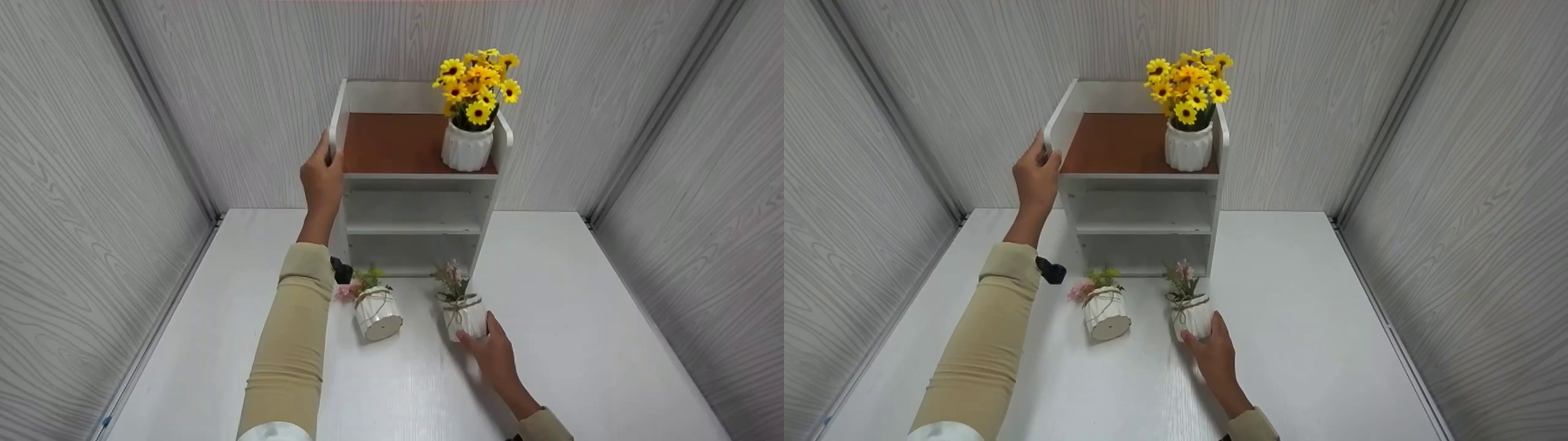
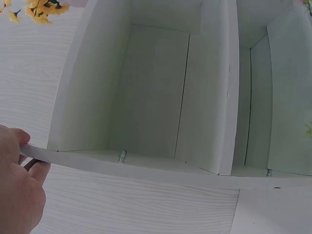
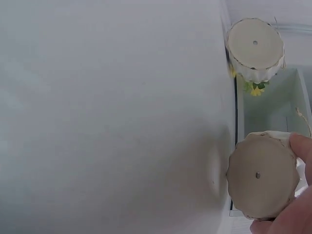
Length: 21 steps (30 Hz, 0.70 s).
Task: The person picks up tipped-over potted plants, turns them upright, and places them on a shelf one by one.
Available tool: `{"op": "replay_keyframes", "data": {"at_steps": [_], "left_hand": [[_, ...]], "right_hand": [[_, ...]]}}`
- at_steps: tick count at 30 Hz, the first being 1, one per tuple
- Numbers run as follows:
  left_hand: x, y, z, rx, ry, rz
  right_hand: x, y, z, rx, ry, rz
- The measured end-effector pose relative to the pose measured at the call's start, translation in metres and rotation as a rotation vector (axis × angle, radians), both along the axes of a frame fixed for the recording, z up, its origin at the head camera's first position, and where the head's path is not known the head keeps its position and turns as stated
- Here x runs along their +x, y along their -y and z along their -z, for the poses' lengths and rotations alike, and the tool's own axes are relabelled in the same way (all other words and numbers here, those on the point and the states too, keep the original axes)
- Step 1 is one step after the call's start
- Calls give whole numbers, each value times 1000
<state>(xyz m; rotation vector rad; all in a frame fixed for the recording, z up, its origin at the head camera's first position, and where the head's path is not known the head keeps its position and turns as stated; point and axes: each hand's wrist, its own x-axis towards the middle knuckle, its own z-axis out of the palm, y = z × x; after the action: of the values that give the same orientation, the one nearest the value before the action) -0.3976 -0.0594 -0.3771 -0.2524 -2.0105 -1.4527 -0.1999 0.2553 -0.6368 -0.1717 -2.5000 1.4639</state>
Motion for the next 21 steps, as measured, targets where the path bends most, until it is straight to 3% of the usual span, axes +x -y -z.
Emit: {"op": "replay_keyframes", "data": {"at_steps": [13,21], "left_hand": [[1,0,-2,4,-7,7],[0,1,-1,-4,9,-3]], "right_hand": [[10,-12,3,-6,41,-18],[0,-17,9,-12,35,-34]]}}
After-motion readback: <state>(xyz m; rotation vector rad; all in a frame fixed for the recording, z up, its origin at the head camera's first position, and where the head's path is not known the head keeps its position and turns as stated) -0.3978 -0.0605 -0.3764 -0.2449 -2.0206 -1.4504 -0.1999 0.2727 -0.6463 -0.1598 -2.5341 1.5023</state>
